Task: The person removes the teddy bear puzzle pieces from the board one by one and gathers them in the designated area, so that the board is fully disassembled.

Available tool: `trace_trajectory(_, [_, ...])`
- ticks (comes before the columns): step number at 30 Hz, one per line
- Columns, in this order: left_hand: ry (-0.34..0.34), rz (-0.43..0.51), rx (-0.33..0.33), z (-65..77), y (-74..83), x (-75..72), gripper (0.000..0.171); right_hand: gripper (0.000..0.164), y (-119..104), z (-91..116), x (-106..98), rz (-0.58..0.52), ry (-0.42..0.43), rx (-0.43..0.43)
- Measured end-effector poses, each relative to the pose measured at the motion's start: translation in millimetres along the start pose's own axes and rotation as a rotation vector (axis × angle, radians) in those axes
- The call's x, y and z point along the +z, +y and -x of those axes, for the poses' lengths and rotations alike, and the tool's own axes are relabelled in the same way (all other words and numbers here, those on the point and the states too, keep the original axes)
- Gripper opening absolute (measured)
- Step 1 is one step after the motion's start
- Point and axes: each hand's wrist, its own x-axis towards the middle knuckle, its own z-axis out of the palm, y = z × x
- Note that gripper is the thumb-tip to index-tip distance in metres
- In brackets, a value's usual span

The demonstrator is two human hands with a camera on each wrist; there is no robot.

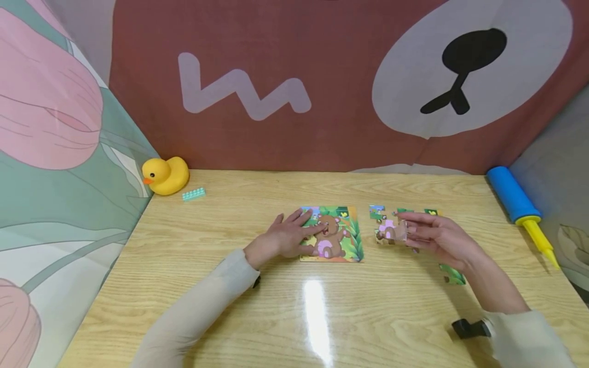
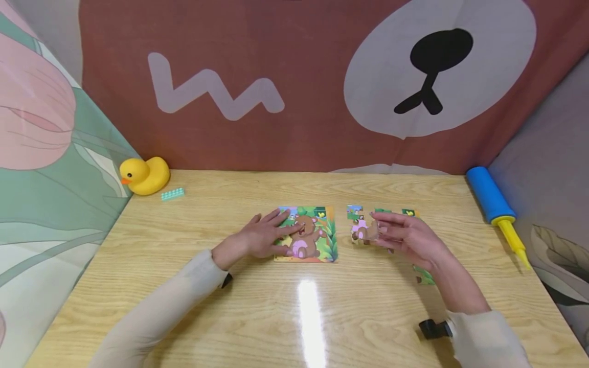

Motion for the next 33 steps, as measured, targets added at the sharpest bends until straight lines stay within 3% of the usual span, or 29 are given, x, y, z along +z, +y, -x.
trace_trajectory(13, [0.010, 0.002, 0.005, -0.3, -0.4, 1.6, 0.071, 0.034, 7, 15, -17, -0.048, 0.023, 0.010])
trace_trajectory(19, [0.011, 0.006, -0.002, -0.3, -0.5, 1.4, 0.070, 0.039, 11, 19, -23, -0.065, -0.005, -0.001])
trace_trajectory(33, [0.012, -0.001, 0.000, 0.2, -0.2, 0.9, 0.070, 0.038, 21, 32, -36, 0.002, 0.004, 0.027])
